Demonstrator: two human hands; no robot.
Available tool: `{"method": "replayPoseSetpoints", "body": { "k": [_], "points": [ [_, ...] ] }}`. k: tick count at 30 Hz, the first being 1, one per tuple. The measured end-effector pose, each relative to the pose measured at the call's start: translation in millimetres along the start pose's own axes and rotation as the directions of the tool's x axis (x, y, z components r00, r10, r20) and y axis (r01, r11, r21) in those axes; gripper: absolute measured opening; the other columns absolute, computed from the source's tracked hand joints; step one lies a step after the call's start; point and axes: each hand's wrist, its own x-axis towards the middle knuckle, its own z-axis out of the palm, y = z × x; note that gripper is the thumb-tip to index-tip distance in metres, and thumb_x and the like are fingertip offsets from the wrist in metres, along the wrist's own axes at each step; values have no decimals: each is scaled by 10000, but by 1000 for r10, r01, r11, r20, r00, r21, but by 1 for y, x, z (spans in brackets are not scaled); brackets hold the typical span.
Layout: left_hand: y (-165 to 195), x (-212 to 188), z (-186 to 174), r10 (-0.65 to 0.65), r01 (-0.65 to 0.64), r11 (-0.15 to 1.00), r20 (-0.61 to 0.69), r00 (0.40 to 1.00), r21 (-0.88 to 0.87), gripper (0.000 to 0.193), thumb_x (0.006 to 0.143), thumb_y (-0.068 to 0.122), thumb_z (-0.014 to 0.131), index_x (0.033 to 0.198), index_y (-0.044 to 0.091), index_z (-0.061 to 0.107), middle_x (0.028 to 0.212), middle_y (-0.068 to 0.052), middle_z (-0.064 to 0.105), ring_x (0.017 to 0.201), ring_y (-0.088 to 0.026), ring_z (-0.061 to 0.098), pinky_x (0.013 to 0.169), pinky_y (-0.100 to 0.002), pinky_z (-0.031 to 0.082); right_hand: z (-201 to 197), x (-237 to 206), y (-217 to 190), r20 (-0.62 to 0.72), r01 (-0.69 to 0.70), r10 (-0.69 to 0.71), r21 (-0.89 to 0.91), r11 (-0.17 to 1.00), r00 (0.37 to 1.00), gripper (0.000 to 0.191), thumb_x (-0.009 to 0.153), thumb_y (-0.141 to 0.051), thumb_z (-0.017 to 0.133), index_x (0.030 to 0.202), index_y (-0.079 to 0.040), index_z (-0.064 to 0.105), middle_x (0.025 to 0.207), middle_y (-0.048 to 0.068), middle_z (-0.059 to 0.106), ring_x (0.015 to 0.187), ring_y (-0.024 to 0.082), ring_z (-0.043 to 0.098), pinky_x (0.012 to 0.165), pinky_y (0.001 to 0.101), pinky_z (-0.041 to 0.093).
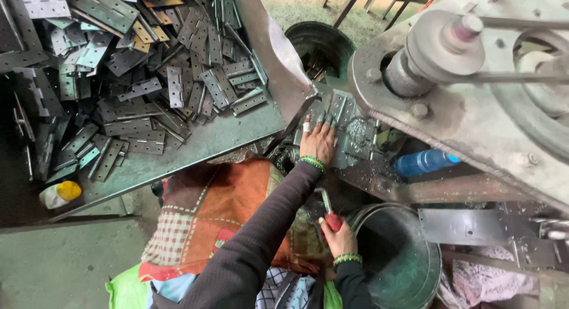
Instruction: The person repeatedly picks metal hinge pieces from a pile, places them into a press machine, and operates the lever to process them. The person then removes the processed pieces and places them into a bucket. The task is performed continuously throughout the clip.
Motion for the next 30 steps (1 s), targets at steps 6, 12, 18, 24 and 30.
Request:
{"method": "replayPoseSetpoints", "body": {
  "k": [6,12,18,24,30],
  "points": [
    [5,2,-2,4,-4,1000,48,999,-7,409,972,224,511,1323,53,632,1281,-102,633,1308,-296,541,1249,-591,161,-30,8,-21,269,-260,251,-2,966,930,562,780,-583,726,1032,-81,713,860,241,788,830,409,792,769,459,590],
    [5,-3,-4,5,-7,999,57,998,34,434,974,213,500,1364,55,603,1320,-98,610,1347,-288,509,1242,-605,145,-51,23,-18,199,-168,217,-238,957,956,676,763,-693,729,1059,-86,692,921,188,797,909,377,758,825,448,566],
    [10,2,-10,-2,1,1000,34,999,12,400,987,229,504,1336,65,611,1294,-98,607,1325,-297,512,1243,-609,143,19,14,30,47,-70,76,-115,991,996,650,760,-661,714,1130,-126,706,1009,235,753,995,443,708,846,492,554],
    [-2,-17,-17,129,-130,991,57,990,12,418,925,174,531,1324,79,614,1281,-71,586,1348,-289,482,1240,-659,168,9,22,31,16,62,-62,14,998,998,623,742,-616,779,1060,-83,729,963,212,754,916,427,711,765,479,548],
    [-2,0,2,78,-88,991,103,992,99,498,975,237,504,1449,91,545,1426,-91,549,1438,-323,393,1202,-626,196,-39,12,-15,302,-276,302,-127,953,904,646,798,-636,716,1040,-38,691,769,201,754,611,349,722,638,454,592]
  ]
}}
